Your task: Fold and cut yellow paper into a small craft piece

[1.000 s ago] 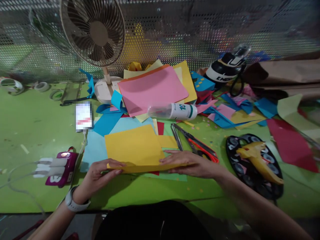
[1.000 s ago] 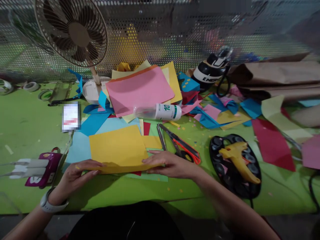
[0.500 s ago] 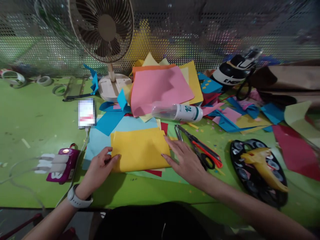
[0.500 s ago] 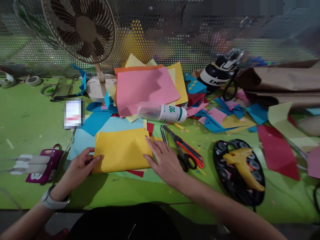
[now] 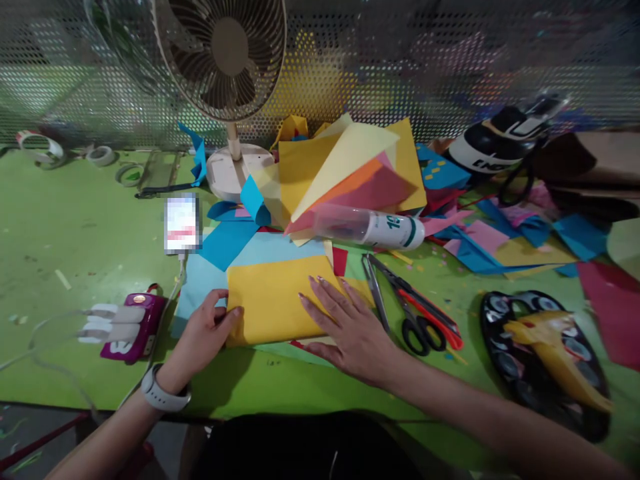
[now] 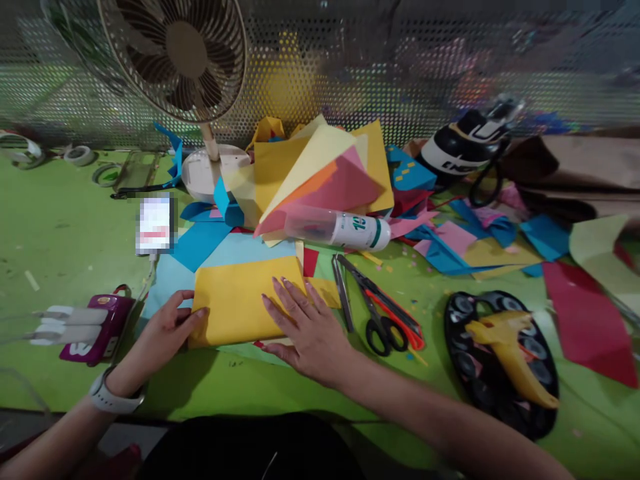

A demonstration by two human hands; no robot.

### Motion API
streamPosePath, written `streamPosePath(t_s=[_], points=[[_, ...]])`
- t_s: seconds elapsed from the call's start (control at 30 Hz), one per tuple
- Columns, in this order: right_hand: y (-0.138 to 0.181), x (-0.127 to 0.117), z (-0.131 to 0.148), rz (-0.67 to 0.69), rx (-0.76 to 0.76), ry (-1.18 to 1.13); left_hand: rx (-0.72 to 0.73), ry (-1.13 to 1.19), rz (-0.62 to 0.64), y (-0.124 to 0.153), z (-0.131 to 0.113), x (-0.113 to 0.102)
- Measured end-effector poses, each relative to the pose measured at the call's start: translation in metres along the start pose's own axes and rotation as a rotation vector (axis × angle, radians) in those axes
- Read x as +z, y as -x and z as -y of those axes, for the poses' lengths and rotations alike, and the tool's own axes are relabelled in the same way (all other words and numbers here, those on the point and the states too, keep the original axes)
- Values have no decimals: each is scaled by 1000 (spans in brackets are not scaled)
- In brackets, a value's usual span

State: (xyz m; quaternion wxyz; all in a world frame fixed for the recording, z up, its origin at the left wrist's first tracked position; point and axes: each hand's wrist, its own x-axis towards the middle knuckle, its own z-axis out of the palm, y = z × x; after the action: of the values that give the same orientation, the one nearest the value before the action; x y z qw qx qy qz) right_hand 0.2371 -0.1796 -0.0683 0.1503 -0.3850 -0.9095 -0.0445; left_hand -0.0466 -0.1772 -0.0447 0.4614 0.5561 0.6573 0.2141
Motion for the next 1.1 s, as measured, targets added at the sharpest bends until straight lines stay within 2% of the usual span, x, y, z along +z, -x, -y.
streamPosePath(t_s=[0.1, 0.17, 0.27, 0.3, 0.37, 0.43, 0.57, 0.77, 1.1], points=[[5, 10, -2, 74, -24, -53, 45, -152, -20, 3, -6, -4], [7, 14, -3, 102, -21, -72, 137, -387, -144, 7, -13, -7], [8, 16, -3, 122, -12, -85, 409, -738, -417, 10, -23, -3], [8, 15, -2, 121, -14, -86, 535, -810, -431, 10, -25, 2], [8, 15, -2, 109, -23, -81, 789, -888, -289, 10, -26, 17], [8, 14, -2, 93, -31, -66, 886, -951, -129, 8, -22, 33], [8, 14, -1, 78, -42, -42, 817, -995, -62, 6, -11, 50], [8, 14, -1, 69, -59, -36, 798, -967, -38, 5, -3, 49], [8, 12, 1, 56, -34, -56, 814, -955, -43, 1, -3, 49]])
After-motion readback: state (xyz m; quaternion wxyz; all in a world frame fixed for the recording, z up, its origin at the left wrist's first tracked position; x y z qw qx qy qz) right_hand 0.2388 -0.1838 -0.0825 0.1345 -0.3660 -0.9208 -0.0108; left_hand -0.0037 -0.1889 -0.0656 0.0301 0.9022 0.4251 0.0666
